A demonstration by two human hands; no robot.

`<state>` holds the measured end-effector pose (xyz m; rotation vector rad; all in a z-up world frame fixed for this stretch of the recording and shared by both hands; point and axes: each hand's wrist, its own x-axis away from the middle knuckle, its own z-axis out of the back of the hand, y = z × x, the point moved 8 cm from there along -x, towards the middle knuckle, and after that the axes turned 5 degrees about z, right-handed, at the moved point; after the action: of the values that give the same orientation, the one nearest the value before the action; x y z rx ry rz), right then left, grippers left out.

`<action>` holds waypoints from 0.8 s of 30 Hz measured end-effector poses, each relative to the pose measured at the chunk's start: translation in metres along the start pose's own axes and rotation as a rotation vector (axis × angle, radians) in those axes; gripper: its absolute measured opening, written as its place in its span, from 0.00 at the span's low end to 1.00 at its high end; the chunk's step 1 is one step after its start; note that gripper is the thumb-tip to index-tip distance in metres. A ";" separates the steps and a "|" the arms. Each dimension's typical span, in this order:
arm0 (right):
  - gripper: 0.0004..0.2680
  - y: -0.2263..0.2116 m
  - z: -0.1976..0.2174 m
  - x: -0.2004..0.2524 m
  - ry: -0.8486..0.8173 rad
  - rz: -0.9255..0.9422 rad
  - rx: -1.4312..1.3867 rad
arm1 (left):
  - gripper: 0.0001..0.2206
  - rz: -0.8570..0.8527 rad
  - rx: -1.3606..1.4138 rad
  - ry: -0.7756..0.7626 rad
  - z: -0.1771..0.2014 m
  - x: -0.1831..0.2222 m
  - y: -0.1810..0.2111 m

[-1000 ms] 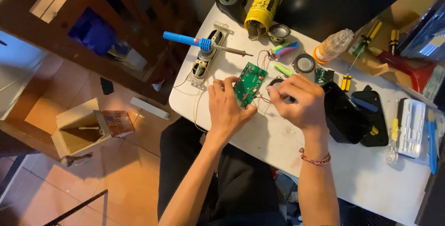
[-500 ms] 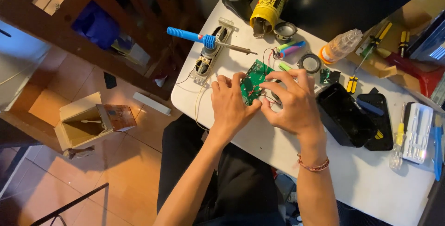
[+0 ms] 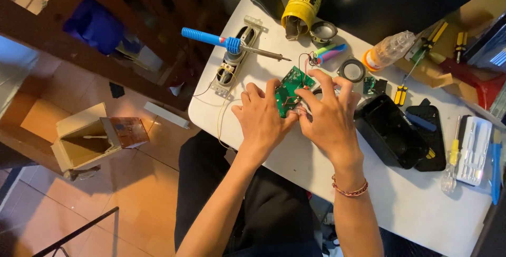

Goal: Soldering wires and components onto a circuit board to insulate and secure connections.

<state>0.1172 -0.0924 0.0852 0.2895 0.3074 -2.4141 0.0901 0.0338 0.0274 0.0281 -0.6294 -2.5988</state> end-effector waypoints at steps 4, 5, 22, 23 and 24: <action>0.11 0.002 -0.004 0.000 -0.019 -0.002 -0.012 | 0.32 0.002 0.030 -0.020 -0.003 0.000 -0.002; 0.10 0.003 -0.007 0.001 -0.028 -0.005 -0.001 | 0.32 -0.009 0.035 -0.002 -0.004 0.000 -0.002; 0.09 0.014 -0.017 0.001 -0.071 -0.044 -0.066 | 0.35 -0.072 0.038 0.150 -0.011 0.007 -0.002; 0.11 0.017 -0.019 0.000 -0.054 -0.055 -0.086 | 0.35 -0.079 0.045 0.171 -0.011 0.007 -0.003; 0.12 0.020 -0.020 0.000 -0.037 -0.065 -0.104 | 0.35 -0.086 0.055 0.193 -0.011 0.007 -0.003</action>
<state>0.1328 -0.1016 0.0636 0.1903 0.4294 -2.4548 0.0835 0.0287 0.0170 0.3256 -0.6409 -2.6182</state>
